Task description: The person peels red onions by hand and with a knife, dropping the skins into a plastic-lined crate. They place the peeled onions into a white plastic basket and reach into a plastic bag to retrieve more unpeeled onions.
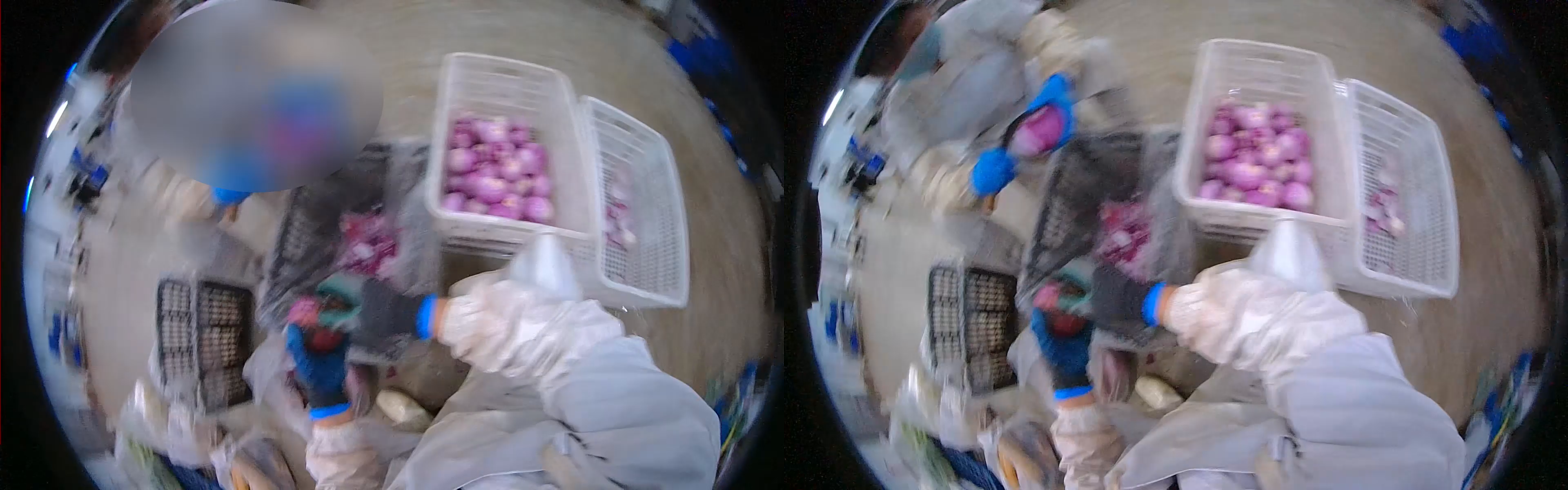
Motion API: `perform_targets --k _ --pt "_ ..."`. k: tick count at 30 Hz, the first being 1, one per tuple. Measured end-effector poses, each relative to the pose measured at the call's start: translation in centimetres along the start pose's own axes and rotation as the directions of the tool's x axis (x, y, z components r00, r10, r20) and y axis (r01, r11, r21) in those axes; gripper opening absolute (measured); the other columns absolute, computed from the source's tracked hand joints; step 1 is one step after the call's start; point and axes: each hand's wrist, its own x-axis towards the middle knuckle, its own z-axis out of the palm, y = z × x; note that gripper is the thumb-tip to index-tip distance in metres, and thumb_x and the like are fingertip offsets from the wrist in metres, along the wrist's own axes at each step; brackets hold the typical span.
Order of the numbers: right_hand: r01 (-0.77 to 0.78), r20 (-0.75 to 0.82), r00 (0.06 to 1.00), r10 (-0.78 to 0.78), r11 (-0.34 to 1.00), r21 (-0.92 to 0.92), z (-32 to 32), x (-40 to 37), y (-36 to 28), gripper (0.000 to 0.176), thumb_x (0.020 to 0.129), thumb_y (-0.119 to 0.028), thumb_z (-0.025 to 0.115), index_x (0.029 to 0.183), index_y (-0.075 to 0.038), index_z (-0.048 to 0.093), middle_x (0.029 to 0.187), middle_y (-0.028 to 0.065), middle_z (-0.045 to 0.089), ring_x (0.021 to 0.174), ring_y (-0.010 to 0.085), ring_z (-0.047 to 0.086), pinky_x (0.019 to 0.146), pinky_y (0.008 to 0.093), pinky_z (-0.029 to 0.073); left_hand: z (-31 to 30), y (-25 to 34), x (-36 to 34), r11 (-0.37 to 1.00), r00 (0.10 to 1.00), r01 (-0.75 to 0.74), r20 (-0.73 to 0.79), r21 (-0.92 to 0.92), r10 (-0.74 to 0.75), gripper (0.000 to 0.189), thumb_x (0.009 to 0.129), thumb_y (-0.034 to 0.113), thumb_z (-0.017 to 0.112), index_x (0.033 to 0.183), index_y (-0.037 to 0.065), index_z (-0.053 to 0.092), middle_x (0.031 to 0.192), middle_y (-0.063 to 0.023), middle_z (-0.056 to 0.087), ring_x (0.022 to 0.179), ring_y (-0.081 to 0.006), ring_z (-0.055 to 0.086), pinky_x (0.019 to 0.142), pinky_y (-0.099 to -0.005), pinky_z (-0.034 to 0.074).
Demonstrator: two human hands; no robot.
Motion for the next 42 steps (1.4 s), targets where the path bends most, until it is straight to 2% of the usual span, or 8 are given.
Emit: perform_targets --k 2,3,6,18,24,29,36,42 --pt "-0.016 -0.064 0.998 0.012 0.998 -0.065 0.6 0.0 1.3 0.04 0.087 -0.015 0.065 0.12 0.002 0.052 0.115 0.0169 0.06 0.108 0.0226 0.057 0.091 0.0336 0.046 0.5 0.1 -0.4 0.997 0.972 -0.071 -0.221 0.039 0.078 0.045 0.089 0.044 0.056 0.125 0.017 0.052 0.125 -0.0057 0.055 0.114 -0.0236 0.052 0.093 -0.046 0.045" --pt "0.043 -0.104 0.994 -0.016 0.964 0.262 0.7 0.2 0.7 0.043 0.088 -0.013 0.063 0.127 0.001 0.049 0.121 0.0149 0.059 0.109 0.0179 0.057 0.089 0.0323 0.048 0.7 0.0 0.0 0.991 0.966 -0.108 -0.245 -0.078 0.086 0.049 0.085 0.043 0.061 0.125 0.016 0.051 0.125 -0.0077 0.055 0.116 -0.0257 0.051 0.096 -0.0485 0.044" --pt "0.141 -0.067 0.981 -0.18 0.911 -0.388 -0.5 0.1 -2.0 0.052 0.086 -0.018 0.065 0.133 -0.003 0.048 0.103 0.0181 0.065 0.088 0.0277 0.066 0.076 0.035 0.052 0.8 0.6 0.5 0.97 0.935 -0.202 -0.322 -0.134 0.15 0.051 0.082 0.039 0.065 0.125 0.016 0.05 0.125 -0.0099 0.054 0.117 -0.0303 0.051 0.099 -0.0509 0.043" --pt "0.184 0.141 0.981 -0.132 0.856 -0.482 3.2 -1.1 -0.8 0.047 0.09 -0.021 0.058 0.133 -0.006 0.045 0.096 0.0207 0.063 0.082 0.0337 0.064 0.066 0.0395 0.05 1.6 1.0 -0.4 0.944 0.922 -0.304 -0.291 -0.132 0.256 0.053 0.086 0.047 0.058 0.126 0.012 0.05 0.125 -0.009 0.055 0.113 -0.0272 0.055 0.095 -0.0455 0.047" --pt "-0.194 0.168 0.971 0.17 0.972 0.136 3.7 -1.5 1.5 0.041 0.091 -0.013 0.055 0.13 -0.003 0.049 0.105 0.0217 0.062 0.091 0.0312 0.064 0.076 0.0359 0.051 1.6 1.0 -0.7 0.95 0.888 -0.304 -0.381 -0.066 0.258 0.051 0.085 0.047 0.06 0.123 0.014 0.052 0.121 -0.0084 0.057 0.109 -0.0258 0.057 0.086 -0.0419 0.053" --pt "0.225 0.092 0.974 -0.206 0.913 -0.339 3.7 -1.2 0.5 0.042 0.091 -0.012 0.054 0.131 -0.002 0.048 0.11 0.021 0.062 0.096 0.0327 0.063 0.08 0.0386 0.05 1.1 0.9 -0.5 0.95 0.898 -0.307 -0.35 -0.061 0.267 0.049 0.086 0.046 0.06 0.122 0.014 0.053 0.118 -0.0084 0.059 0.108 -0.0261 0.058 0.085 -0.0424 0.053" --pt "0.238 0.119 0.971 -0.207 0.871 -0.429 3.5 -1.2 -0.1 0.038 0.092 -0.017 0.056 0.126 -0.001 0.053 0.106 0.0198 0.064 0.092 0.0298 0.065 0.078 0.0371 0.05 0.6 0.7 -0.3 0.936 0.89 -0.335 -0.36 -0.105 0.278 0.051 0.085 0.046 0.06 0.123 0.013 0.052 0.12 -0.009 0.058 0.109 -0.0273 0.056 0.089 -0.0449 0.05" --pt "-0.583 0.169 0.812 0.558 0.79 0.189 2.6 -0.8 0.7 0.038 0.095 -0.018 0.05 0.131 -0.005 0.05 0.1 0.0146 0.067 0.086 0.0263 0.066 0.073 0.0373 0.05 1.8 2.5 -0.7 0.898 0.814 -0.432 -0.467 -0.089 0.345 0.055 0.082 0.045 0.064 0.125 0.013 0.05 0.124 -0.0097 0.054 0.114 -0.0294 0.053 0.093 -0.0481 0.048"
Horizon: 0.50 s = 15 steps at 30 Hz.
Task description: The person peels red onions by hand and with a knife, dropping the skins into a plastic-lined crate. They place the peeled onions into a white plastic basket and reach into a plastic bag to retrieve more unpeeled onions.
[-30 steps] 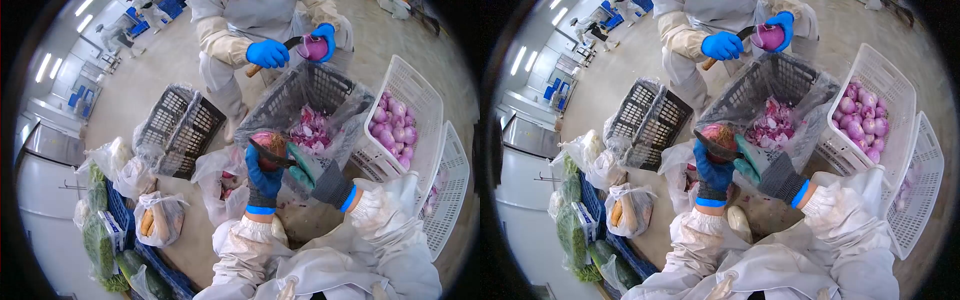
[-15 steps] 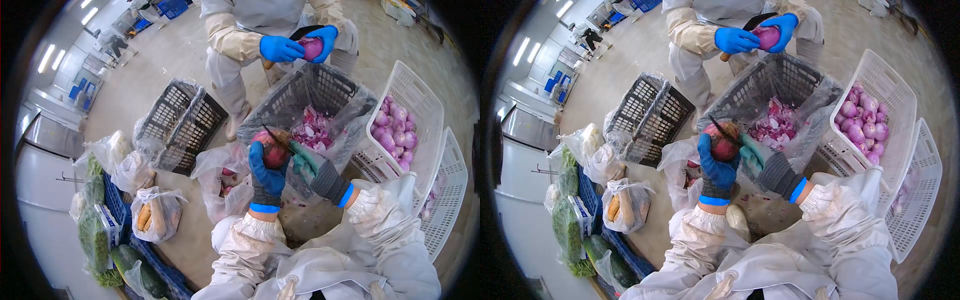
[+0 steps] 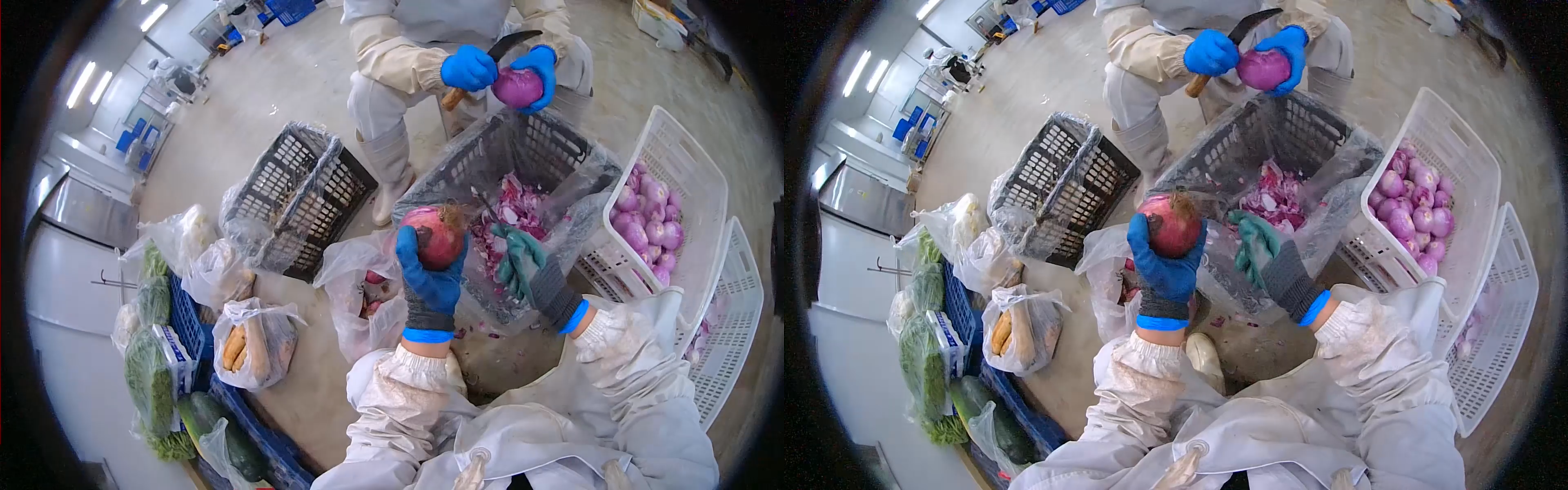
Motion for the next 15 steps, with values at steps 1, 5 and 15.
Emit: perform_targets --k 1,5,15 --pt "0.106 0.025 0.994 -0.107 0.994 0.019 0.1 -0.2 0.1 0.037 0.096 -0.018 0.05 0.13 -0.005 0.05 0.1 0.012 0.067 0.085 0.0225 0.065 0.072 0.0355 0.05 0.0 0.1 0.0 1.0 1.0 -0.023 0.014 0.016 0.023 0.055 0.082 0.045 0.064 0.125 0.013 0.05 0.123 -0.0095 0.054 0.114 -0.0295 0.053 0.093 -0.0479 0.048" --pt "0.601 0.183 0.799 -0.573 0.769 -0.218 1.7 -1.3 -0.3 0.033 0.096 -0.018 0.05 0.126 -0.003 0.053 0.097 0.0071 0.067 0.081 0.0144 0.062 0.072 0.0284 0.05 -3.0 -1.8 1.8 0.944 0.967 -0.239 0.143 0.229 0.21 0.054 0.082 0.044 0.065 0.123 0.013 0.051 0.122 -0.0094 0.055 0.114 -0.0294 0.052 0.092 -0.0469 0.048" --pt "-0.026 0.164 0.986 0.015 0.997 0.068 0.5 0.1 0.8 0.03 0.095 -0.02 0.052 0.119 -0.001 0.056 0.097 0.0089 0.067 0.084 0.0196 0.063 0.074 0.0335 0.051 -1.7 -1.2 0.9 0.997 0.994 0.056 0.101 -0.059 -0.049 0.053 0.082 0.044 0.065 0.122 0.012 0.051 0.119 -0.0103 0.057 0.107 -0.0289 0.057 0.09 -0.0458 0.05"
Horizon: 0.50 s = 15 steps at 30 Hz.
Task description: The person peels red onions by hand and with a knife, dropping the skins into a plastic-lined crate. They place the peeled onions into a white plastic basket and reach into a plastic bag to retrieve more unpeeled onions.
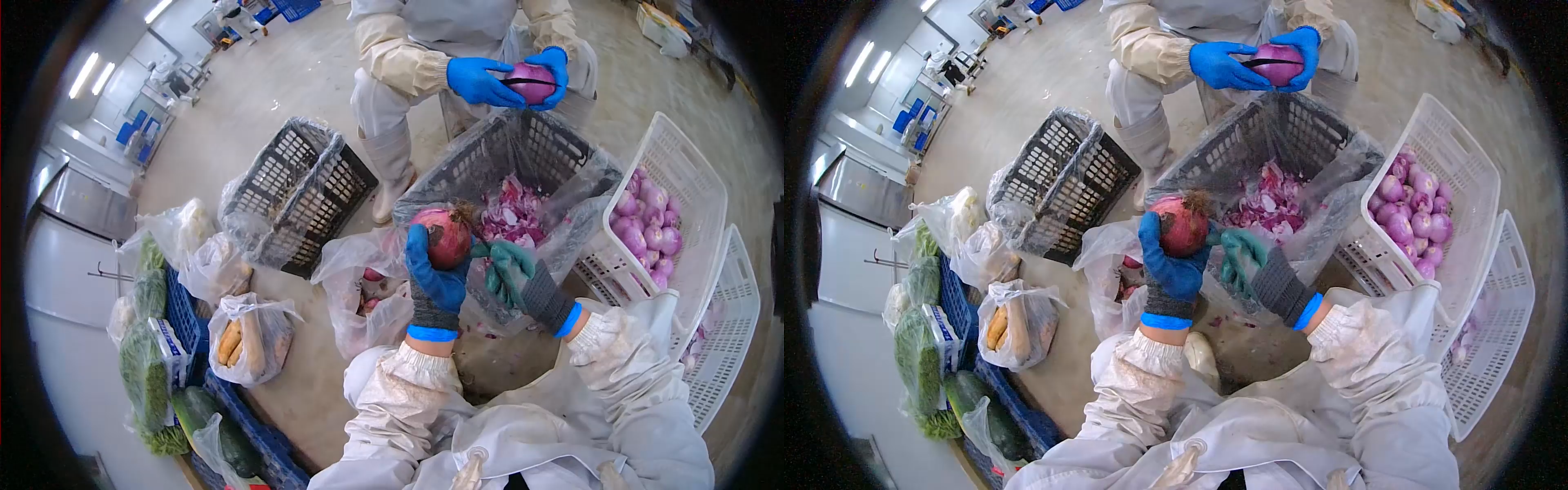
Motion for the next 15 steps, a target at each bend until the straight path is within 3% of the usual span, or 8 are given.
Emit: perform_targets --k 1,2,3,5,6,8,11,15 --pt "0.279 -0.034 0.958 -0.285 0.952 -0.126 0.6 0.2 0.5 0.031 0.095 -0.021 0.052 0.119 -0.002 0.056 0.093 0.0095 0.067 0.078 0.0198 0.062 0.071 0.0342 0.051 0.1 0.0 0.0 1.0 1.0 -0.01 -0.004 0.027 0.01 0.053 0.083 0.044 0.064 0.122 0.012 0.051 0.118 -0.0103 0.058 0.107 -0.0286 0.057 0.089 -0.0456 0.05" --pt "0.524 -0.03 0.836 -0.548 0.813 -0.254 0.9 0.3 0.8 0.031 0.095 -0.023 0.052 0.119 -0.003 0.057 0.088 0.0101 0.067 0.072 0.02 0.062 0.067 0.0349 0.051 0.2 -0.2 0.0 0.998 1.0 -0.02 -0.007 0.054 0.02 0.052 0.083 0.045 0.064 0.122 0.012 0.051 0.118 -0.0102 0.058 0.106 -0.0284 0.057 0.089 -0.0454 0.05" --pt "0.522 -0.031 0.837 -0.547 0.813 -0.256 0.8 0.2 0.8 0.031 0.095 -0.023 0.052 0.119 -0.003 0.057 0.088 0.0101 0.067 0.072 0.02 0.062 0.067 0.0349 0.051 0.3 -0.2 -0.2 0.999 1.0 -0.017 -0.007 0.052 0.017 0.052 0.083 0.045 0.064 0.122 0.012 0.051 0.118 -0.0102 0.058 0.106 -0.0284 0.057 0.089 -0.0454 0.05" --pt "0.399 -0.051 0.856 -0.515 0.72 -0.568 1.3 -0.8 -1.4 0.029 0.094 -0.022 0.053 0.116 -0.004 0.057 0.087 0.0155 0.065 0.07 0.0278 0.064 0.064 0.0381 0.05 0.4 -0.2 -0.5 0.996 1.0 -0.006 -0.017 0.085 0.007 0.051 0.084 0.045 0.062 0.122 0.012 0.051 0.118 -0.0099 0.058 0.106 -0.0281 0.057 0.089 -0.0454 0.051" --pt "0.398 -0.054 0.855 -0.515 0.72 -0.569 1.2 -0.8 -1.5 0.029 0.094 -0.022 0.053 0.116 -0.004 0.057 0.087 0.0155 0.065 0.07 0.0278 0.064 0.064 0.0381 0.05 0.5 -0.3 -0.5 0.996 1.0 -0.003 -0.015 0.085 0.005 0.051 0.084 0.045 0.062 0.122 0.012 0.051 0.118 -0.0099 0.058 0.106 -0.0281 0.057 0.089 -0.0454 0.051" --pt "0.434 -0.012 0.798 -0.603 0.588 -0.683 1.1 -0.6 -1.4 0.031 0.092 -0.017 0.056 0.117 0.0 0.056 0.09 0.0187 0.064 0.077 0.026 0.066 0.066 0.0357 0.05 0.7 -0.4 -0.6 0.996 1.0 -0.008 -0.005 0.089 0.008 0.05 0.085 0.046 0.061 0.122 0.013 0.052 0.117 -0.0094 0.058 0.105 -0.028 0.058 0.088 -0.0451 0.051" --pt "0.437 -0.004 0.773 -0.634 0.538 -0.721 1.2 -0.8 -1.5 0.03 0.091 -0.017 0.057 0.116 0.0 0.057 0.094 0.0208 0.064 0.08 0.0329 0.066 0.068 0.038 0.051 0.8 -0.4 -0.8 0.995 1.0 -0.017 0.009 0.1 0.016 0.049 0.085 0.045 0.061 0.121 0.013 0.052 0.116 -0.0089 0.058 0.105 -0.028 0.058 0.088 -0.045 0.051" --pt "0.425 0.023 0.792 -0.61 0.524 -0.738 1.1 -0.8 -1.7 0.03 0.091 -0.018 0.057 0.115 0.0 0.057 0.096 0.0209 0.064 0.083 0.0349 0.065 0.069 0.0402 0.051 0.5 -0.3 -0.7 0.995 1.0 -0.005 0.017 0.099 0.003 0.048 0.085 0.045 0.061 0.121 0.013 0.053 0.116 -0.0089 0.058 0.105 -0.0278 0.058 0.088 -0.0452 0.051"
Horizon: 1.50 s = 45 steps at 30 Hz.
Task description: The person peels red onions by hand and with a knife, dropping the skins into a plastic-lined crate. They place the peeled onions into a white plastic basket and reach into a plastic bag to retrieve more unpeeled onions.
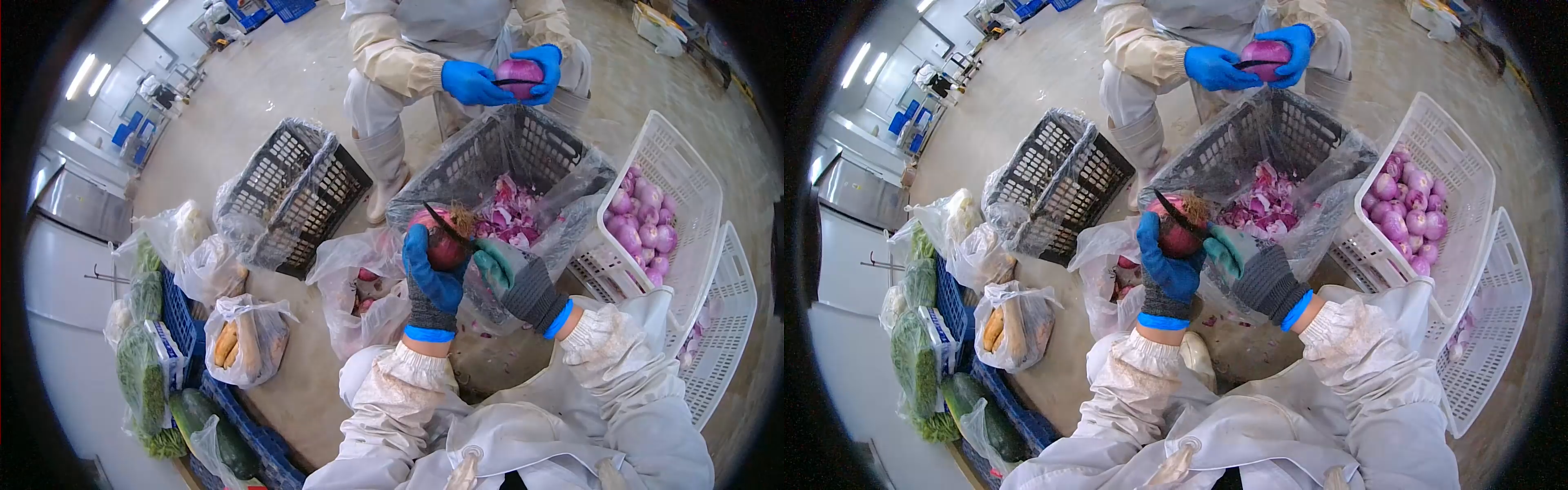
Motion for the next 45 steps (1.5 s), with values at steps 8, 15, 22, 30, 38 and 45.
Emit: perform_targets --k 8,15,22,30,38,45 --pt "0.122 -0.017 0.991 -0.13 0.962 -0.245 0.1 0.7 0.1 0.024 0.089 -0.015 0.055 0.11 -0.002 0.058 0.093 0.0193 0.064 0.081 0.0376 0.063 0.067 0.0441 0.05 0.4 -1.1 -0.3 0.988 0.991 -0.13 -0.016 0.078 0.132 0.043 0.085 0.042 0.062 0.117 0.014 0.054 0.115 -0.0057 0.058 0.105 -0.0239 0.058 0.087 -0.0427 0.052" --pt "-0.023 -0.015 1.0 0.019 0.965 -0.262 0.8 -0.5 0.2 0.023 0.09 -0.015 0.054 0.11 -0.003 0.058 0.092 0.0188 0.063 0.08 0.0374 0.062 0.066 0.0446 0.05 -0.5 -1.0 1.2 0.978 0.978 -0.197 -0.057 0.066 0.2 0.039 0.085 0.04 0.062 0.113 0.014 0.055 0.11 -0.0049 0.058 0.101 -0.0221 0.059 0.083 -0.0408 0.053" --pt "-0.015 0.041 0.999 0.034 0.922 -0.386 0.6 -0.6 1.1 0.027 0.089 -0.014 0.055 0.113 -0.005 0.057 0.097 0.0173 0.063 0.08 0.0359 0.063 0.067 0.0436 0.05 0.6 -2.4 -0.4 0.982 0.982 -0.138 -0.11 0.126 0.152 0.04 0.084 0.039 0.064 0.115 0.015 0.053 0.112 -0.0048 0.056 0.101 -0.0217 0.058 0.082 -0.0389 0.053" --pt "-0.113 -0.018 0.993 0.116 0.896 -0.428 0.0 -0.3 1.1 0.023 0.092 -0.029 0.051 0.093 -0.008 0.059 0.078 0.0174 0.063 0.066 0.0362 0.062 0.056 0.0461 0.048 -2.0 -4.9 0.1 0.867 0.951 -0.295 0.032 0.402 0.308 0.045 0.086 0.035 0.065 0.121 0.013 0.049 0.115 -0.0079 0.054 0.104 -0.0219 0.055 0.088 -0.0374 0.05" --pt "-0.071 -0.094 0.995 0.038 0.927 -0.369 0.4 -2.0 1.7 0.025 0.085 -0.022 0.057 0.103 -0.006 0.063 0.087 0.0146 0.065 0.07 0.0331 0.063 0.063 0.0456 0.049 -0.3 -1.1 1.1 1.0 0.999 -0.016 0.04 0.013 0.016 0.046 0.084 0.042 0.064 0.121 0.017 0.053 0.12 -0.0073 0.056 0.11 -0.024 0.056 0.089 -0.0431 0.05" --pt "-0.16 0.163 0.944 0.288 0.829 -0.535 -0.9 -2.3 3.5 0.033 0.091 -0.033 0.046 0.118 -0.015 0.056 0.085 0.019 0.065 0.065 0.0365 0.063 0.06 0.0494 0.049 1.3 -1.2 0.0 0.998 1.0 0.0 -0.004 -0.056 0.0 0.058 0.081 0.043 0.066 0.126 0.011 0.047 0.121 -0.0114 0.054 0.108 -0.029 0.055 0.093 -0.0476 0.048"
